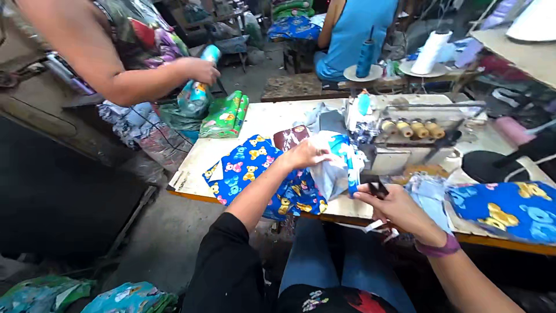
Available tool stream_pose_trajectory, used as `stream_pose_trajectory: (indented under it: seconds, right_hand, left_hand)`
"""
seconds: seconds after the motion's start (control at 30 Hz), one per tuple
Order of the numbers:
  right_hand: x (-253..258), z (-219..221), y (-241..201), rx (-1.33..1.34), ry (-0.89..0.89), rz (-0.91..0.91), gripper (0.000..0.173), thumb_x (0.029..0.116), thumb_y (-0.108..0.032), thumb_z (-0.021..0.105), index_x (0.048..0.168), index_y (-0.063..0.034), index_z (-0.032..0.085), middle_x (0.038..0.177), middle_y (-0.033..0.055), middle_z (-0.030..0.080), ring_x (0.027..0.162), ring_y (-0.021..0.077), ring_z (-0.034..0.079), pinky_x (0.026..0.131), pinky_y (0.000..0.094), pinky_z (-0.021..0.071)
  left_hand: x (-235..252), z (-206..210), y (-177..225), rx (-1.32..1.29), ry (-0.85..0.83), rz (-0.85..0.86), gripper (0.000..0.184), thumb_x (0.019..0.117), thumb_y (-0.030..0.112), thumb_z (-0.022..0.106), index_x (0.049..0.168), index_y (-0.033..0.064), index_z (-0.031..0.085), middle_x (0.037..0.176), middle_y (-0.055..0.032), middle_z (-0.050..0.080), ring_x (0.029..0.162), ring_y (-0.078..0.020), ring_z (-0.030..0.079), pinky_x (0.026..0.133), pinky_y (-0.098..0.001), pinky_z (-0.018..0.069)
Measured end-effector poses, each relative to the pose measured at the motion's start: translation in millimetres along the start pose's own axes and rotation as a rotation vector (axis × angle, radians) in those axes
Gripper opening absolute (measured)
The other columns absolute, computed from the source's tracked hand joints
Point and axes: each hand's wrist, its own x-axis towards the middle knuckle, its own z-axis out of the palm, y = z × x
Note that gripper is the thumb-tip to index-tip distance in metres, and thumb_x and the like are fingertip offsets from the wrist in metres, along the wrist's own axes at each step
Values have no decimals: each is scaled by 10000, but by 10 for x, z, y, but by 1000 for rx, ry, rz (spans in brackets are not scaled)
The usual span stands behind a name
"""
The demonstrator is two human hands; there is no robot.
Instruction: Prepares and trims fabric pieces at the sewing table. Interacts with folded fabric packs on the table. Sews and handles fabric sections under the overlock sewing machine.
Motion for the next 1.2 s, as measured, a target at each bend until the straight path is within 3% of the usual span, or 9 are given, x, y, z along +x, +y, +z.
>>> stream_pose_trajectory:
  seconds: [0.13,0.23,0.37,0.53,0.7,0.87,0.97,1.07,1.2]
  right_hand:
    - [267,-26,-198,289,239,-133,59,948,-100,668,1003,-82,669,677,-104,689,404,-32,513,392,146,464]
    - [239,90,-201,70,60,-36,24,938,-79,646,920,-64,645,634,-98,591,457,-24,501,451,168,454]
    - [148,95,-58,-8,-135,123,91,985,-50,620,1026,5,681,577,-54,548,390,1,446,407,173,421]
    - [198,110,-123,148,-88,87,66,966,-49,599,931,-88,639,559,-116,540,403,-32,452,411,144,412]
    - [266,137,-75,289,-66,52,138,937,-11,591,902,-114,676,551,-130,557,404,-45,434,406,137,385]
    - [172,119,-72,132,-122,45,107,896,-24,625,872,-121,662,565,-137,544,416,-53,430,415,138,378]
    - [74,77,2,169,-195,109,78,917,-44,680,865,-99,660,524,-94,550,369,-13,446,375,156,396]
    - [22,121,70,234,-167,78,177,869,-58,652,749,-182,617,483,-118,535,357,-23,448,366,152,390]
    - [-24,82,84,239,-155,120,185,922,62,580,875,-97,663,505,-102,548,351,-20,431,371,150,399]
  left_hand:
    - [23,-99,823,-182,-178,150,205,1004,95,614,1038,-51,755,962,-169,759,915,-250,743,866,-408,578]
    - [16,-38,1064,161,-40,307,200,976,152,665,918,-24,739,852,-146,738,848,-265,742,778,-384,592]
    - [-31,-231,1050,499,-303,-40,509,1020,410,586,869,-58,717,889,-207,720,991,-375,696,969,-558,451]
    - [-3,-29,1159,162,-359,256,240,1031,108,551,1056,23,775,1003,-149,767,1008,-318,732,939,-472,540]
    - [16,130,1168,192,-247,477,215,1006,119,589,1000,77,799,853,-120,747,870,-282,739,870,-444,560]
    - [-18,110,1172,228,-278,450,225,1009,129,584,1030,107,807,800,-115,751,733,-275,730,731,-447,564]
    - [-66,14,1149,243,-251,394,241,1018,223,599,1060,100,802,796,-116,731,755,-272,707,755,-430,525]
    - [-78,75,1129,213,-197,361,273,970,312,685,944,43,722,769,-106,714,790,-258,713,800,-418,523]
    - [-78,-35,1085,159,-233,273,130,991,123,631,964,-1,659,776,-130,683,803,-281,698,842,-440,499]
